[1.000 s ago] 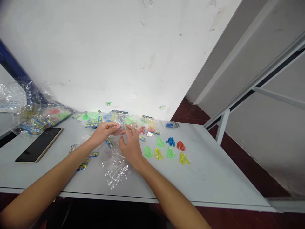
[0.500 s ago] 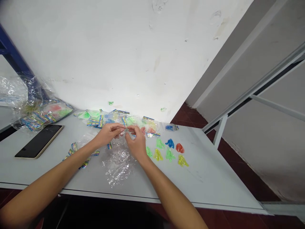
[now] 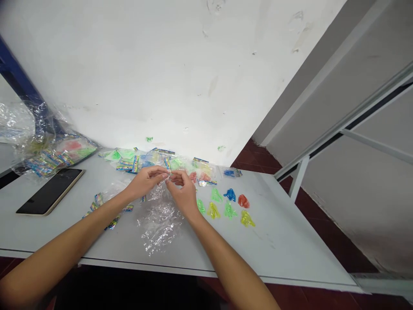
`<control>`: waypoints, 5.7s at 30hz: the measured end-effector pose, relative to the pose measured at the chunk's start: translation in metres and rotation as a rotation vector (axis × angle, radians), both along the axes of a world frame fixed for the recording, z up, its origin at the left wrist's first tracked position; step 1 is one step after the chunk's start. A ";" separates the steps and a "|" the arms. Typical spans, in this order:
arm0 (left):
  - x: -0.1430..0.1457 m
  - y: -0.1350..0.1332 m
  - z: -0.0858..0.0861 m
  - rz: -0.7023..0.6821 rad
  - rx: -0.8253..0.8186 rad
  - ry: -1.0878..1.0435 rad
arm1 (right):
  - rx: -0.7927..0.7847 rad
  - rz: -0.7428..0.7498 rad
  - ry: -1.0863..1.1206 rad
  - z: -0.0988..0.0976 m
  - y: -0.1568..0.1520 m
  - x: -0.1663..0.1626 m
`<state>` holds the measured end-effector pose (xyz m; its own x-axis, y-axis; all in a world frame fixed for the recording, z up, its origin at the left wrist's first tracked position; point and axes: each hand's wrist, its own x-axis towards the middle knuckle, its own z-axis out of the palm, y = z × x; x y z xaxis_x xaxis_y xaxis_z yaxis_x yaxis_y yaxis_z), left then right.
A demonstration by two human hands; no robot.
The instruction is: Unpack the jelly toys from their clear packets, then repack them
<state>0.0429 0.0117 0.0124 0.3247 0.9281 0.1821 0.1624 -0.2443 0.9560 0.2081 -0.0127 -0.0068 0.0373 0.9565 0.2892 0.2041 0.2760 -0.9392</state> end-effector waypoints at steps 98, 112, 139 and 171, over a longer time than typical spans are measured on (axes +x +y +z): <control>-0.106 -0.083 -0.003 0.610 0.614 0.940 | -0.095 0.041 0.062 0.015 0.003 0.006; 0.024 -0.013 -0.016 0.434 0.877 0.972 | -0.202 -0.010 0.211 0.027 -0.001 0.006; 0.014 0.002 -0.033 0.315 0.901 1.013 | -0.423 0.174 0.209 0.035 -0.004 0.011; 0.004 0.001 -0.029 0.401 0.755 0.930 | -0.509 0.278 -0.911 0.057 0.001 0.096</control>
<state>0.0465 0.0130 -0.0170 0.3349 0.7558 0.5627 0.8858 -0.4562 0.0856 0.3038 -0.0121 0.0499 -0.2277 0.9142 -0.3353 0.8746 0.0406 -0.4832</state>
